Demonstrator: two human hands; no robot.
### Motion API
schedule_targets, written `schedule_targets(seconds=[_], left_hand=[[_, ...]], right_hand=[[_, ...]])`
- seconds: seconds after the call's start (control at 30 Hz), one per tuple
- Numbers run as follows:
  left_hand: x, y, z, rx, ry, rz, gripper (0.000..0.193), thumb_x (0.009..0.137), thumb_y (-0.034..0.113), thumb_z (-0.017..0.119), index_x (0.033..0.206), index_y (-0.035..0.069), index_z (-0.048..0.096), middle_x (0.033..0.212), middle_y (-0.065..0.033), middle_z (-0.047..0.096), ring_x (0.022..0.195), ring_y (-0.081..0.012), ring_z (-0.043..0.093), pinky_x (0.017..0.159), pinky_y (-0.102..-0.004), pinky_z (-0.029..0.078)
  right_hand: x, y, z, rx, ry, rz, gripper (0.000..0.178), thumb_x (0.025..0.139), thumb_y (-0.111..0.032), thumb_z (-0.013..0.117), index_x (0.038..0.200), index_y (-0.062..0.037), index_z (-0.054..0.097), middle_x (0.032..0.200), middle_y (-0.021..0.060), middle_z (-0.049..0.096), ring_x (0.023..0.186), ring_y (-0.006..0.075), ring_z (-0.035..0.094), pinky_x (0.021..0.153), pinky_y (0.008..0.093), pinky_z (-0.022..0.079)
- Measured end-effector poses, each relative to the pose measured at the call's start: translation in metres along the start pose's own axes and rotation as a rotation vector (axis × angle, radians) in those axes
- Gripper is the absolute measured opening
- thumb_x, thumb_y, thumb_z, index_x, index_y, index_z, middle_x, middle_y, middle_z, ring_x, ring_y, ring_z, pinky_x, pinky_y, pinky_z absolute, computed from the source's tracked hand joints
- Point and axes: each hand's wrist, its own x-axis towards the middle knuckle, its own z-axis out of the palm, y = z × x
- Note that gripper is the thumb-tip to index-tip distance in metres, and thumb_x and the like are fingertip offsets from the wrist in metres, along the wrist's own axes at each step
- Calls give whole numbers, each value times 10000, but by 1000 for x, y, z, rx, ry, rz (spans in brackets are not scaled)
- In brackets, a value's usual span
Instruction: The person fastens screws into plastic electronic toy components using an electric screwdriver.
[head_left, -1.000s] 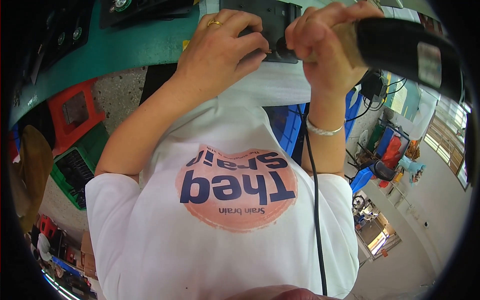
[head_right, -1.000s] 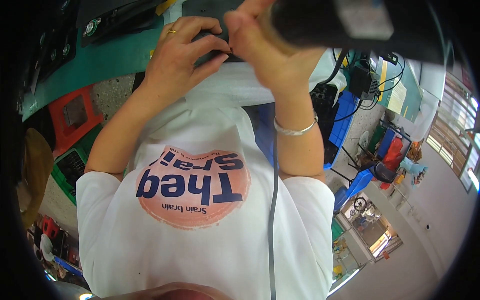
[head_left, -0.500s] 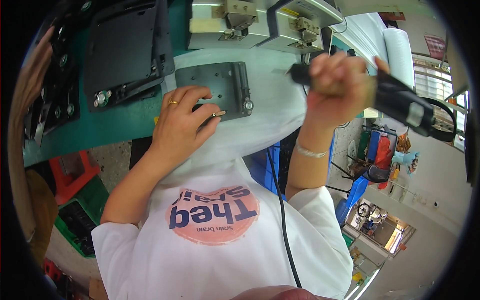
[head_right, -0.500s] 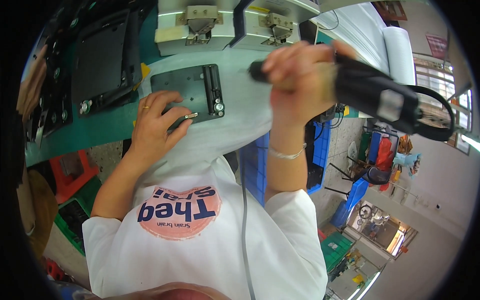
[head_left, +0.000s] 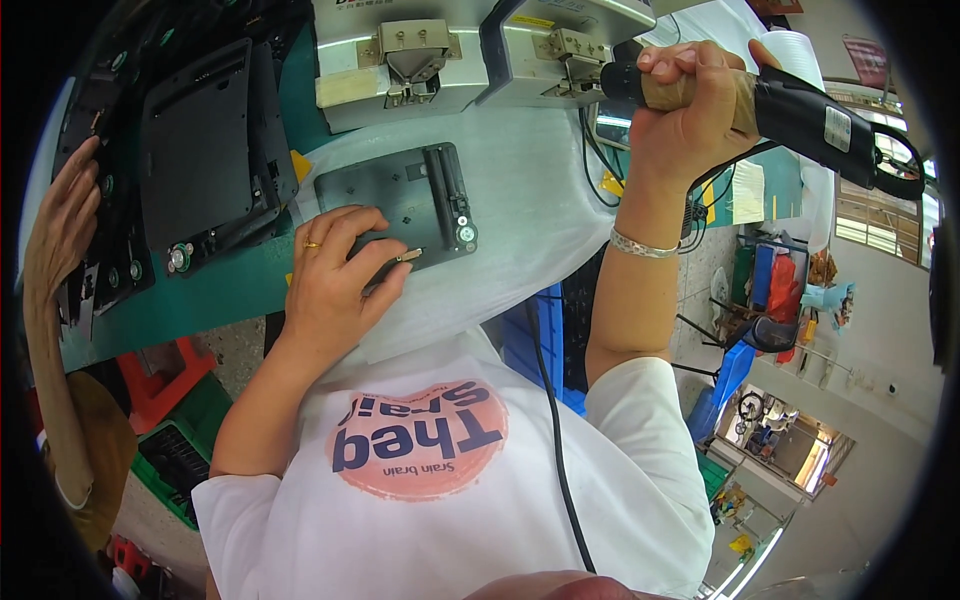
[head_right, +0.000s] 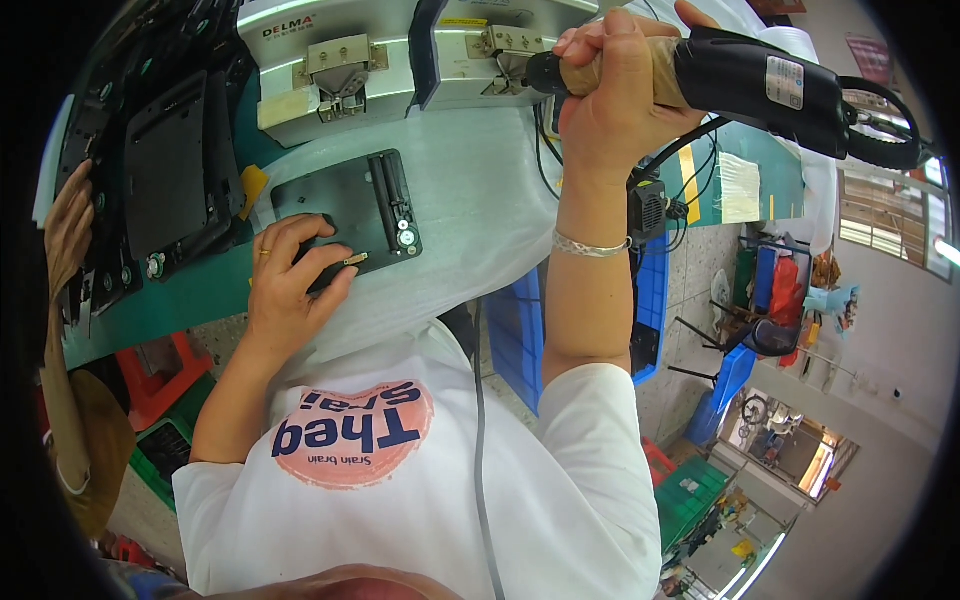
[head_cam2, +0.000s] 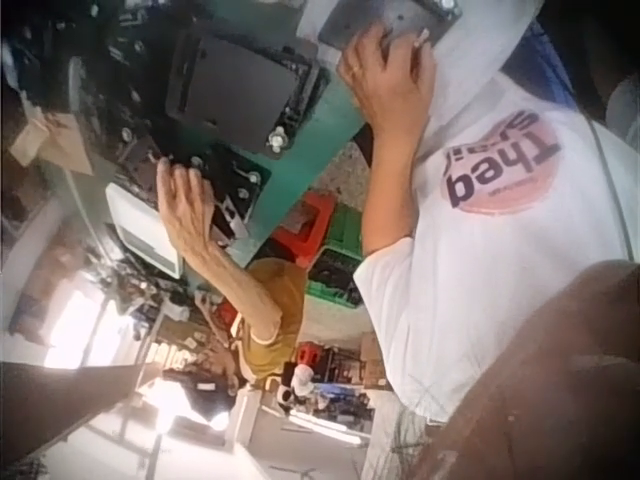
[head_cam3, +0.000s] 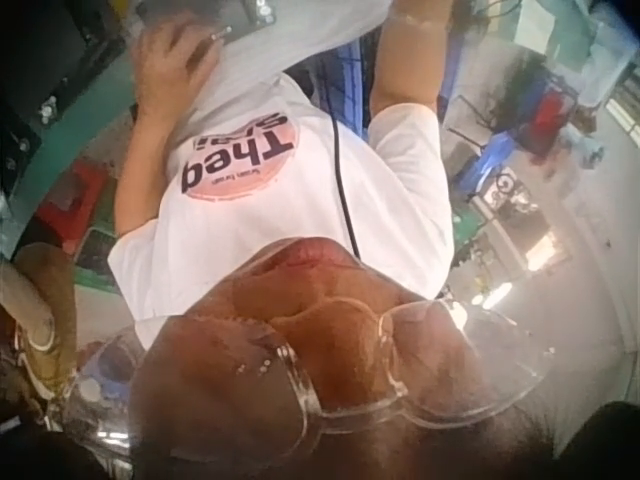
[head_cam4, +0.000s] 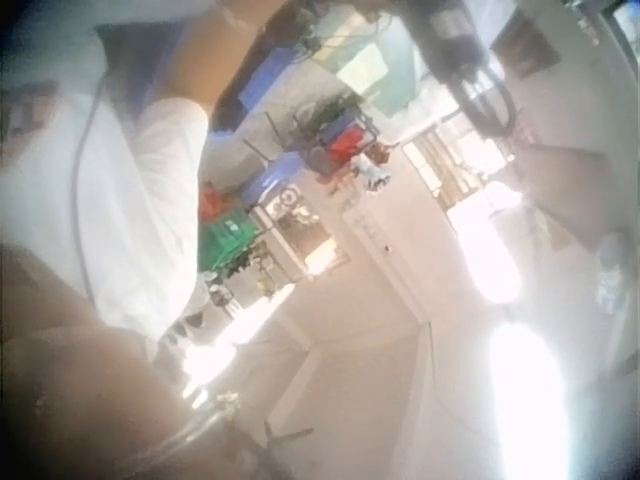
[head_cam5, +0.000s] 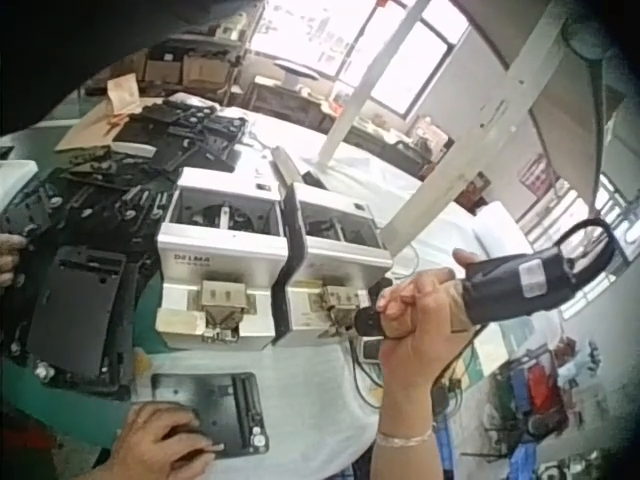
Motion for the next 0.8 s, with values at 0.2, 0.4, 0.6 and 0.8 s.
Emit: schedule_targets(seconds=[0.2, 0.4, 0.6, 0.8], left_hand=[[0, 1, -1, 5, -1, 3, 214, 741, 104, 822, 924, 102, 712, 1134, -63, 626, 1129, -282, 599, 972, -442, 433], [-1, 0, -1, 7, -1, 5, 212, 741, 102, 820, 923, 98, 713, 1129, -64, 625, 1129, -279, 600, 969, -434, 430], [-1, 0, -2, 6, -3, 8, 206, 745, 103, 819, 923, 97, 715, 1129, -64, 625, 1128, -275, 602, 963, -432, 430], [-1, 0, -2, -4, 1, 12, 204, 747, 103, 818, 923, 97, 714, 1134, -63, 624, 1129, -276, 598, 967, -432, 428]], right_hand=[[-1, 0, -2, -20, 5, 3, 426, 902, 38, 607, 1301, -23, 470, 743, 107, 628, 587, 192, 633, 604, 414, 604], [-2, -3, -4, 8, -8, -4, 420, 900, 28, 607, 1294, -19, 469, 737, 108, 619, 590, 198, 631, 597, 414, 604], [-2, 1, -2, -32, -14, -33, 422, 890, 31, 606, 1283, -22, 463, 735, 109, 617, 587, 203, 628, 598, 418, 608], [1, 4, -3, 0, -26, -13, 428, 892, 21, 626, 1283, -12, 455, 730, 107, 619, 584, 193, 618, 606, 421, 602]])
